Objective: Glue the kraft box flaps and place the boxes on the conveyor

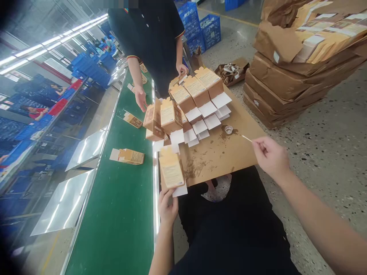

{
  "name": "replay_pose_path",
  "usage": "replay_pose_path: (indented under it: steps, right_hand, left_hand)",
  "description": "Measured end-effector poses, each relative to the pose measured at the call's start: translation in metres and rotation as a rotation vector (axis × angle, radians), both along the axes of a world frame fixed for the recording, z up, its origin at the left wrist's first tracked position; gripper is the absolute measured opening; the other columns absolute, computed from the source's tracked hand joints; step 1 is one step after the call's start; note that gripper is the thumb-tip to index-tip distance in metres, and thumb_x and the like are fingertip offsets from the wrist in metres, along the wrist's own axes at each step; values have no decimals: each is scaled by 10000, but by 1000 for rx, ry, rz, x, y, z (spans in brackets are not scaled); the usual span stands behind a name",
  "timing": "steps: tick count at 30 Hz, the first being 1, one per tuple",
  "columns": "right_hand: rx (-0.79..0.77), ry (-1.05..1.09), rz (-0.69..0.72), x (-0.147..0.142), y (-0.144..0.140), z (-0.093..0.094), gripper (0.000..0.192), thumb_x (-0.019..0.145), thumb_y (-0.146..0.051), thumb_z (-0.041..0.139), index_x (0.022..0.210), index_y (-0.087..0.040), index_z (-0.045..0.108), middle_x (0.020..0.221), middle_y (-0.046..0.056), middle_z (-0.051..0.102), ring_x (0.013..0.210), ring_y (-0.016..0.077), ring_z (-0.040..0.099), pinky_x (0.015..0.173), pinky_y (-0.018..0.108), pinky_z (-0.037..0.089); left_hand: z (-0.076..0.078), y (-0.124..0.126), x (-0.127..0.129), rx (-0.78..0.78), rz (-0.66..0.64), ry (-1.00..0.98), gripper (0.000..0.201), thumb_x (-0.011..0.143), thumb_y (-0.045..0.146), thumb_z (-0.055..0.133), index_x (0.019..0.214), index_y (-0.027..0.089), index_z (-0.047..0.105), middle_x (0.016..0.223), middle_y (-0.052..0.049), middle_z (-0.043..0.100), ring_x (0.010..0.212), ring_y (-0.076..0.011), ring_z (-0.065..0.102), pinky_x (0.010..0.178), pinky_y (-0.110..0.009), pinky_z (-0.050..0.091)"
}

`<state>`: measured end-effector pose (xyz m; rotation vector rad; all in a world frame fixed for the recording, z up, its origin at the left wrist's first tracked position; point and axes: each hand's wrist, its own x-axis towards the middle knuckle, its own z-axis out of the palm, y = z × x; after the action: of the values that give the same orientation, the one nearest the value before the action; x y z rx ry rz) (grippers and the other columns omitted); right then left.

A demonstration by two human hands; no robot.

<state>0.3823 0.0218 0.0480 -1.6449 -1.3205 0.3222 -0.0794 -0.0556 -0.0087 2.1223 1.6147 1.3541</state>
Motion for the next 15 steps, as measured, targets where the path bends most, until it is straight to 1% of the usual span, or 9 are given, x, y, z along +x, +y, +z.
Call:
replay_pose_path:
  steps: [2,4,5,8,10,11,13,15]
  right_hand:
    - [-75,-72,17,7,22,8,274,1035,-457,693,906,-218,723,615,-10,575,560,129,480,595,297,365]
    - [-144,-131,47,10,44,14,130,1014,-303,712,918,-215,716,648,-9,615,604,135,512,629,289,355]
    - [-175,-160,68,11,55,17,93,1005,-245,716,919,-214,711,664,-8,635,617,135,518,633,283,342]
    - [-262,-269,147,10,83,22,110,998,-161,735,900,-199,703,681,-13,660,604,124,479,628,272,282]
    - [-298,-349,200,7,97,23,136,1009,-151,737,881,-183,703,655,-27,634,568,109,417,624,275,229]
    - [-305,-378,221,6,103,22,152,1017,-151,734,871,-178,700,640,-36,618,550,101,389,624,278,205]
    - [-304,-406,252,1,114,20,204,1032,-154,733,837,-178,678,609,-52,594,523,90,359,627,283,174]
    - [-305,-410,281,-5,124,18,285,1047,-165,734,781,-181,634,586,-57,592,512,76,385,641,281,178]
  left_hand:
    - [-6,-9,2,-48,-6,11,372,1001,114,649,1234,302,870,1183,-115,828,1088,-257,834,993,-436,706]
    - [-5,-8,-1,-100,-24,12,376,977,108,653,1225,288,869,1197,-121,825,1107,-266,834,994,-445,714]
    - [-3,-6,-4,-123,-31,15,368,961,107,660,1201,289,872,1192,-119,821,1110,-269,833,990,-449,717]
    - [4,2,-14,-179,-69,35,416,905,84,645,1150,317,887,1220,-114,797,1165,-279,820,1009,-463,713]
    - [9,9,-22,-211,-92,35,473,860,69,624,1147,331,895,1281,-121,774,1241,-293,794,1046,-481,696]
    - [12,13,-25,-219,-90,16,469,840,74,625,1130,325,896,1283,-124,767,1253,-300,783,1058,-491,685]
    - [19,26,-30,-206,-27,-88,355,830,118,649,1032,296,879,1177,-113,770,1174,-297,781,1042,-494,672]
    - [28,46,-29,-191,131,-299,194,870,207,679,968,267,835,1027,-80,753,1019,-262,772,982,-459,667]
